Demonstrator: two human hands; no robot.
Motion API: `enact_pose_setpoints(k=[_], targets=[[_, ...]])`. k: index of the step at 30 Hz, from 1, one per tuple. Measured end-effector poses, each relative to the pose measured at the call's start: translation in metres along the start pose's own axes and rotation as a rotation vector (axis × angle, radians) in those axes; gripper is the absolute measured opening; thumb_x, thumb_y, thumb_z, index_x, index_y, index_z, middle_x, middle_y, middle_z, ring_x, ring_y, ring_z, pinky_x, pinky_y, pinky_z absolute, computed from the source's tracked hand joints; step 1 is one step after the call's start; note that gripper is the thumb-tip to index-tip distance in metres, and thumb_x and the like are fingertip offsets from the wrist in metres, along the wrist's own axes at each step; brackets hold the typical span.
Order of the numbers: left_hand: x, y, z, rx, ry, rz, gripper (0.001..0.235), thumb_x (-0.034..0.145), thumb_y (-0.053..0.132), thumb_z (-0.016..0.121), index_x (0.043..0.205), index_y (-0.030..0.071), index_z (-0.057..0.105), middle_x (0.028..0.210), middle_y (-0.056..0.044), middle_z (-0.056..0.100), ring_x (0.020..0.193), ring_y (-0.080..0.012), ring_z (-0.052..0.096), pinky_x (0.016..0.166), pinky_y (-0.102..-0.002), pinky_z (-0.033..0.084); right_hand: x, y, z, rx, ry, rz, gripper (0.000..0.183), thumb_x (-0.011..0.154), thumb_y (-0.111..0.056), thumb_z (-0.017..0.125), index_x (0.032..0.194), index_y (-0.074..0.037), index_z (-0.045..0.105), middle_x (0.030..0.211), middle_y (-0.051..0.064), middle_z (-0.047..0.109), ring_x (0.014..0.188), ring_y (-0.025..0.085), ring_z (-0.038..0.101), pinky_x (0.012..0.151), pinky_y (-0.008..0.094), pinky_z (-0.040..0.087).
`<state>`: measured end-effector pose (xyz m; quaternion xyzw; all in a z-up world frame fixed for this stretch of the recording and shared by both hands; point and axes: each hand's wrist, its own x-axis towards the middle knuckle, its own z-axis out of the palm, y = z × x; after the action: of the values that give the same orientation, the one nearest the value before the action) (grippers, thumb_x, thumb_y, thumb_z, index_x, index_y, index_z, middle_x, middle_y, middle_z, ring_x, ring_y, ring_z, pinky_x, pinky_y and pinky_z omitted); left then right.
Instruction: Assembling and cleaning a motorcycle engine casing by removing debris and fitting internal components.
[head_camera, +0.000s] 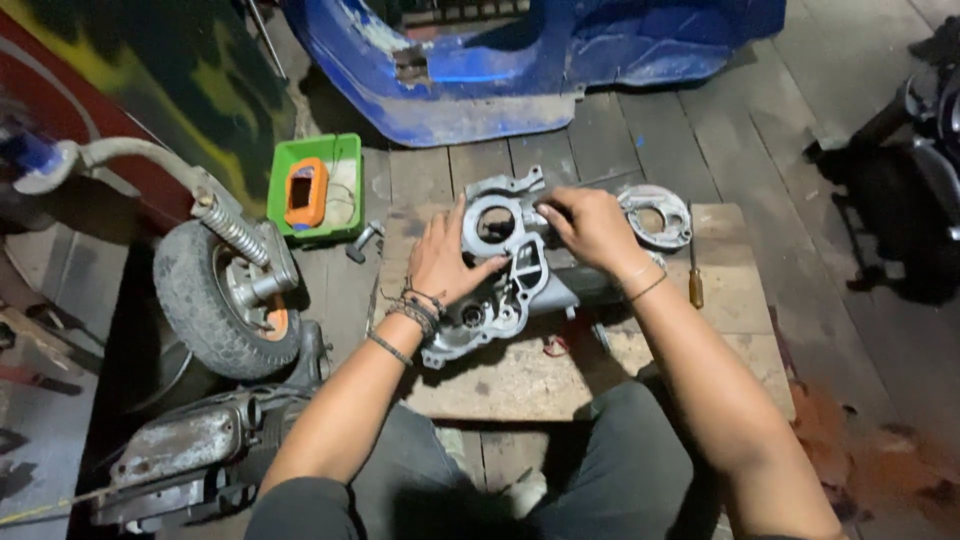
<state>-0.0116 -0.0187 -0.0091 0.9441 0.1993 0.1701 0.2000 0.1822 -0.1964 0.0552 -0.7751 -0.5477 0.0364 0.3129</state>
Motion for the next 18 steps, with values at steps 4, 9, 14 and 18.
enact_pose_setpoints(k=[4,9,14,18], targets=[[-0.004,0.009,-0.008,-0.007,-0.032,-0.007,0.12,0.075,0.08,0.068,0.162,0.01,0.025,0.132,-0.024,0.053,0.123,-0.0435,0.058,0.096,-0.055,0.05,-0.004,-0.007,-0.001,-0.05,-0.025,0.025,0.02,0.103,-0.029,0.062,0.106,-0.013,0.074,0.093,0.017,0.077,0.094,0.041,0.073,0.084,0.051,0.056],[-0.012,0.054,-0.03,0.047,-0.033,0.046,0.126,0.068,0.089,0.067,0.159,0.009,0.031,0.154,-0.036,0.032,0.146,-0.053,0.029,0.119,-0.065,0.021,-0.008,-0.005,0.002,-0.066,-0.03,0.013,0.021,0.103,-0.027,0.061,0.11,-0.013,0.074,0.093,0.017,0.076,0.094,0.041,0.073,0.084,0.05,0.057],[-0.006,0.034,0.024,-0.14,0.047,0.314,0.085,0.068,0.068,0.082,0.126,0.009,0.06,0.111,-0.012,0.064,0.113,-0.0329,0.063,0.105,-0.048,0.045,-0.007,0.004,0.008,-0.067,0.007,0.018,0.02,0.103,-0.03,0.061,0.107,-0.016,0.074,0.091,0.015,0.075,0.094,0.04,0.073,0.082,0.049,0.057],[-0.007,0.039,0.018,-0.143,0.057,0.304,0.083,0.067,0.068,0.081,0.12,0.008,0.06,0.106,-0.012,0.064,0.105,-0.0331,0.065,0.097,-0.047,0.049,-0.01,-0.001,0.002,0.017,0.055,0.002,0.02,0.103,-0.029,0.062,0.105,-0.014,0.075,0.088,0.018,0.075,0.093,0.042,0.072,0.082,0.05,0.056]])
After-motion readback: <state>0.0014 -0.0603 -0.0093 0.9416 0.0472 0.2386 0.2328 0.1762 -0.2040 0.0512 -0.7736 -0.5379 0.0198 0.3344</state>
